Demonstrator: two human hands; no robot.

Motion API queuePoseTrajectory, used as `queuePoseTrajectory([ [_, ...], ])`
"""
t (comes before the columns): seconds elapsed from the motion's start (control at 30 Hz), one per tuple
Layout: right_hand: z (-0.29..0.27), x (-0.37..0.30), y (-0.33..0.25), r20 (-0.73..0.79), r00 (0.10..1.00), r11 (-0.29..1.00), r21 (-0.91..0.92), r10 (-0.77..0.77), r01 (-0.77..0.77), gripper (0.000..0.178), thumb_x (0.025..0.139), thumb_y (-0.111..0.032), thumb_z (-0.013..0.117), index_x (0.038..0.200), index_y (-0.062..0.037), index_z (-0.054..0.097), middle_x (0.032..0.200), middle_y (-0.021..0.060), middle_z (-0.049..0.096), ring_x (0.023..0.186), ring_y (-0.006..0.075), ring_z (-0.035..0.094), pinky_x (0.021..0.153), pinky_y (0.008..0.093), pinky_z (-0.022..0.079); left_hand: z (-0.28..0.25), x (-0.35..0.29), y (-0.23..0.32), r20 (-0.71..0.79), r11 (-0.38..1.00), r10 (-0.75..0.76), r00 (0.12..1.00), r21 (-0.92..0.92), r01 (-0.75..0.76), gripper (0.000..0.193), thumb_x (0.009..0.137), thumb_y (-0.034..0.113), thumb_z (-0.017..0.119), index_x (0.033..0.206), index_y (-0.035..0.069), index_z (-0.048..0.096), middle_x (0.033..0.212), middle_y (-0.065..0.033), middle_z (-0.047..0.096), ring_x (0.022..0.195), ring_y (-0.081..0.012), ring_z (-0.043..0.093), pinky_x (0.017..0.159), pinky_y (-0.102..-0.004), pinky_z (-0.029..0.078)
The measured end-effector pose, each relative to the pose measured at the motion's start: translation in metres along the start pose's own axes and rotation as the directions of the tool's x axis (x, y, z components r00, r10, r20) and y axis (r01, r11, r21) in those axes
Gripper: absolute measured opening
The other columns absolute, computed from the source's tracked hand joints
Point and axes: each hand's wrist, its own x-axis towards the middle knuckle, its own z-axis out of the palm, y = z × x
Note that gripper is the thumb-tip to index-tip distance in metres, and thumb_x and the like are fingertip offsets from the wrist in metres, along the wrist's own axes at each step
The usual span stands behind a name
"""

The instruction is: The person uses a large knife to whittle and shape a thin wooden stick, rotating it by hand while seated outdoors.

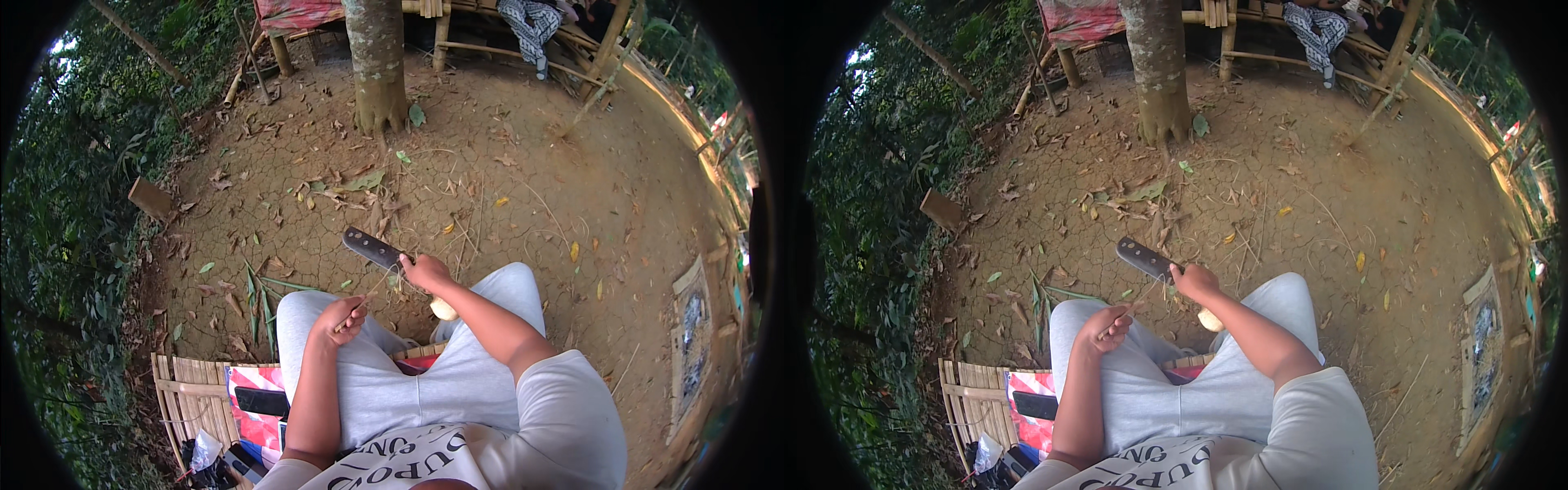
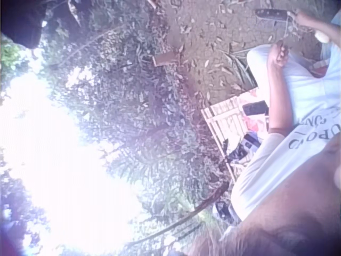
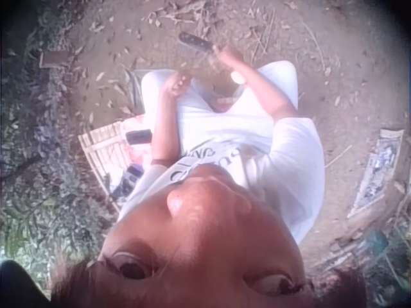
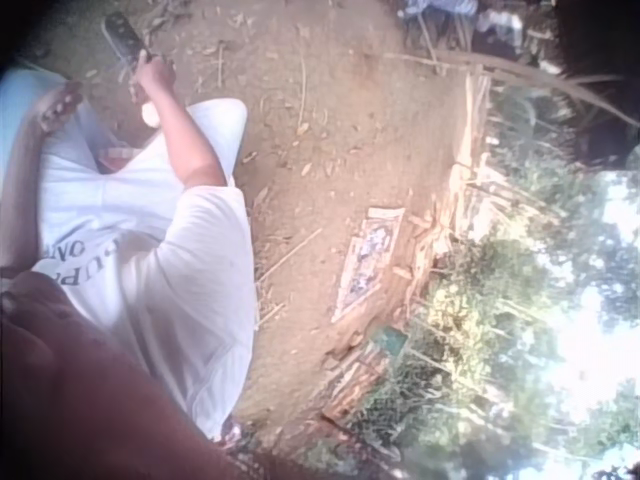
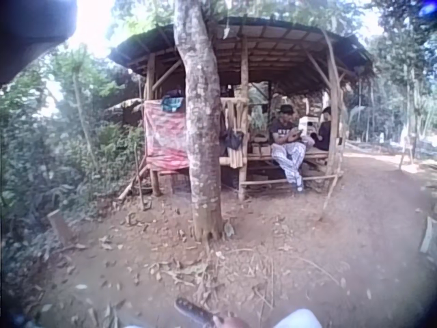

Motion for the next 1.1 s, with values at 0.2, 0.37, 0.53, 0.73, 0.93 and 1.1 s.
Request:
queuePoseTrajectory([
  [0.2, -0.018, -0.036, -0.032, 0.228, 0.973, 0.996, 0.072, 0.027, -0.045, 0.072, 0.094, -0.064, 0.038, 0.062, -0.0037, 0.061, 0.051, 0.0087, 0.059, 0.048, 0.0225, 0.063, 0.056, 0.0381, 0.052, -0.001, -0.001, 0.002, 0.033, 0.999, 0.0, 0.999, 0.036, -0.001, 0.018, 0.103, 0.021, 0.042, 0.089, 0.01, 0.043, 0.056, 0.0044, 0.042, 0.039, -0.0029, 0.034, 0.029, -0.0185, 0.025],
  [0.37, -0.013, -0.03, -0.031, 0.268, 0.963, 0.992, 0.128, -0.013, -0.022, 0.075, 0.094, -0.067, 0.037, 0.062, -0.0025, 0.058, 0.05, 0.0074, 0.057, 0.046, 0.0214, 0.061, 0.053, 0.0376, 0.051, -0.009, 0.004, 0.005, 0.052, 1.0, 0.006, 0.999, 0.015, -0.007, 0.018, 0.103, 0.021, 0.042, 0.088, 0.01, 0.043, 0.056, 0.0046, 0.042, 0.037, -0.0029, 0.032, 0.028, -0.0182, 0.024],
  [0.53, 0.004, -0.013, -0.013, 0.366, 0.93, 0.912, 0.369, 0.032, -0.177, 0.059, 0.098, -0.053, 0.039, 0.077, -0.0004, 0.058, 0.059, 0.0094, 0.057, 0.047, 0.02, 0.057, 0.046, 0.0367, 0.048, -0.002, -0.003, 0.003, 0.024, 0.999, 0.021, 0.999, 0.033, -0.022, 0.023, 0.103, 0.021, 0.042, 0.083, 0.009, 0.043, 0.057, 0.0047, 0.041, 0.037, -0.0024, 0.032, 0.027, -0.0175, 0.023],
  [0.73, 0.005, -0.014, -0.007, 0.458, 0.878, 0.741, 0.636, -0.136, -0.217, 0.03, 0.09, -0.03, 0.047, 0.081, -0.0031, 0.058, 0.07, 0.0066, 0.053, 0.058, 0.0165, 0.054, 0.043, 0.0339, 0.043, -0.006, -0.004, 0.007, 0.016, 1.0, 0.022, 1.0, -0.003, -0.022, 0.02, 0.103, 0.021, 0.044, 0.088, 0.008, 0.045, 0.058, 0.0049, 0.04, 0.039, -0.0017, 0.032, 0.027, -0.0168, 0.022],
  [0.93, 0.0, -0.015, -0.002, 0.466, 0.85, 0.78, 0.616, -0.247, -0.11, 0.033, 0.081, -0.036, 0.067, 0.078, -0.0038, 0.059, 0.066, 0.0035, 0.051, 0.056, 0.0149, 0.051, 0.045, 0.0311, 0.041, 0.001, -0.008, 0.009, 0.025, 1.0, 0.017, 1.0, 0.015, -0.018, 0.02, 0.103, 0.021, 0.044, 0.088, 0.009, 0.044, 0.058, 0.005, 0.04, 0.039, -0.0016, 0.032, 0.027, -0.017, 0.023],
  [1.1, -0.013, -0.023, -0.016, 0.451, 0.872, 0.893, 0.449, -0.19, -0.038, 0.052, 0.075, -0.055, 0.074, 0.071, -0.0053, 0.059, 0.059, 0.0012, 0.05, 0.05, 0.0142, 0.05, 0.045, 0.0309, 0.042, -0.002, -0.004, 0.009, 0.003, 0.999, 0.038, 0.999, 0.017, -0.038, 0.02, 0.103, 0.022, 0.044, 0.087, 0.01, 0.043, 0.058, 0.0048, 0.041, 0.038, -0.0027, 0.033, 0.027, -0.0177, 0.025],
])
